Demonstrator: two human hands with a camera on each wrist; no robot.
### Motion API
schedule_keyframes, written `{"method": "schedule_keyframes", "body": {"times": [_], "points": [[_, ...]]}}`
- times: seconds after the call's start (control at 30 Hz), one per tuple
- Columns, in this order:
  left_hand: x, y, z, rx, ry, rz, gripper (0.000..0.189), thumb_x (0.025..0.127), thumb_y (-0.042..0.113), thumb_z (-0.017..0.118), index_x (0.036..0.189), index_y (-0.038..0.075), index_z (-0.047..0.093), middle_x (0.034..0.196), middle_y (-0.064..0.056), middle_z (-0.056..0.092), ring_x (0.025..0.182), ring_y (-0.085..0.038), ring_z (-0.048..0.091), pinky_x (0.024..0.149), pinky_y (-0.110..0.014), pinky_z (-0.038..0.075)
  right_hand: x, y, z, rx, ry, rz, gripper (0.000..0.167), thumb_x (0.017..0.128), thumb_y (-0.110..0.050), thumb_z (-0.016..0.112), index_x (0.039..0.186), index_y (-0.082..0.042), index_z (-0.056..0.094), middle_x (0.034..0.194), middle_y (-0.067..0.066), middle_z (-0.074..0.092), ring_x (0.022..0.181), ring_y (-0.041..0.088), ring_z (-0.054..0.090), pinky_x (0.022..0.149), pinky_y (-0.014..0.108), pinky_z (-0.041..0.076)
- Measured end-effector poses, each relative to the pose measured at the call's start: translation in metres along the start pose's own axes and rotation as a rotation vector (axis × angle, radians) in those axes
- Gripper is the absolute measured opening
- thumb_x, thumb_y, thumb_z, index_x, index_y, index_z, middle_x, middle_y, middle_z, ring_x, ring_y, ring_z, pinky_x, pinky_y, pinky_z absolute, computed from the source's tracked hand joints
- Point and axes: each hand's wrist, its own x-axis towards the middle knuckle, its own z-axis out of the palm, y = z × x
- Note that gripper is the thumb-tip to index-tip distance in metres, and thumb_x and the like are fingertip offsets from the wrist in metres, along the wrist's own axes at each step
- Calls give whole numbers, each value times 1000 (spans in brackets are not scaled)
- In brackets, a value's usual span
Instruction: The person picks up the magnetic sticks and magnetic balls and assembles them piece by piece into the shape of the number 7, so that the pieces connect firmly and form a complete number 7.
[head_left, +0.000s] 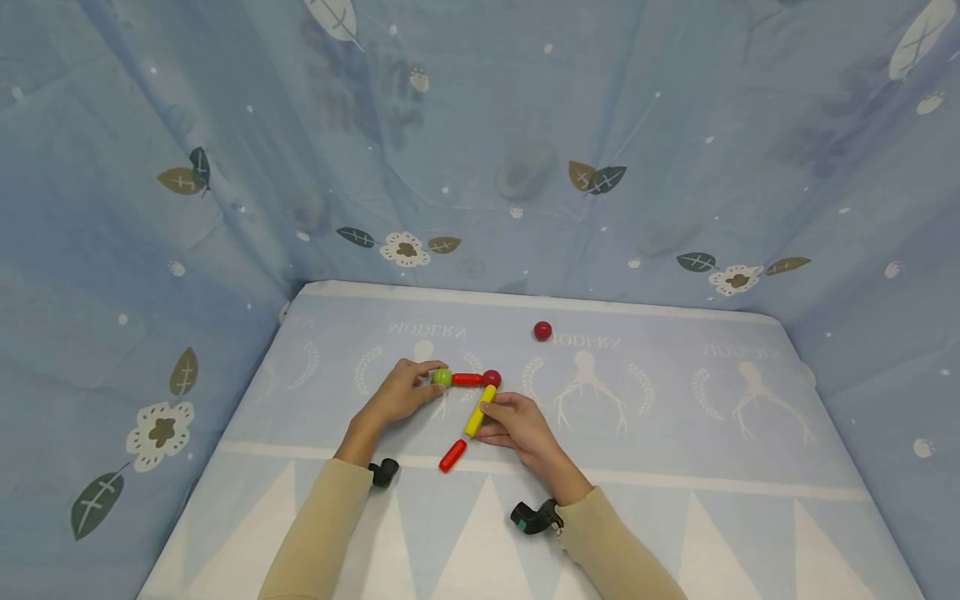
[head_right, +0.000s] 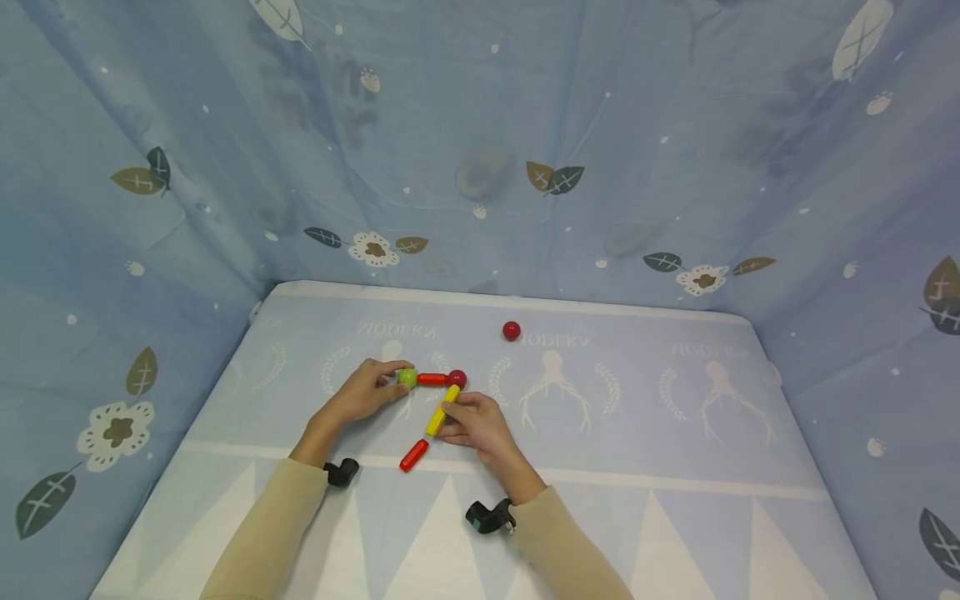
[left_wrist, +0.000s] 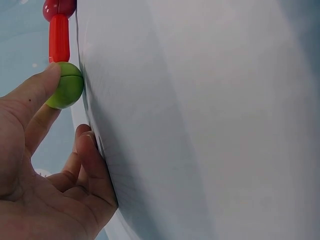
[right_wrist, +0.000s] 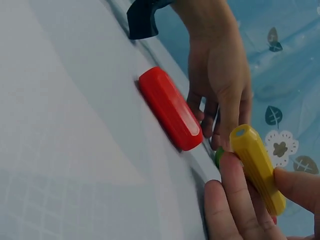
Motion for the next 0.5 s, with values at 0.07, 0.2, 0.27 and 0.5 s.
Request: {"method": "schedule_keyframes", "body": {"times": [0.07, 0.2, 0.27, 0.5], "points": [[0, 0, 0, 1, 1, 6, 40, 94, 26, 73, 133, 22, 66, 117, -14, 54, 102, -28, 54, 81, -44, 49, 0, -1, 2, -30, 5, 12, 40, 97, -17, 68, 123, 9, 52, 98, 18, 70, 73, 24, 73, 69, 38, 59], [0, 0, 0, 2, -3, 15, 40, 94, 27, 73, 133, 22, 66, 116, -14, 54, 100, -28, 54, 79, -44, 49, -1, 0, 4, -103, 27, 37, 39, 96, -21, 70, 119, 6, 54, 91, 16, 71, 63, 21, 71, 54, 30, 57], [0, 0, 0, -1, -6, 17, 40, 94, 27, 72, 133, 22, 66, 116, -14, 54, 100, -27, 53, 78, -43, 49, -1, 2, 4, -141, 38, 29, 37, 96, -21, 70, 117, 6, 54, 86, 15, 71, 54, 17, 67, 45, 26, 51], [0, 1, -1, 2, -7, 16, 40, 94, 28, 73, 133, 22, 66, 118, -14, 54, 99, -27, 53, 78, -42, 49, 1, 2, 5, -191, 56, -2, 35, 94, -19, 71, 113, 5, 54, 77, 14, 69, 40, 12, 56, 35, 21, 37]]}}
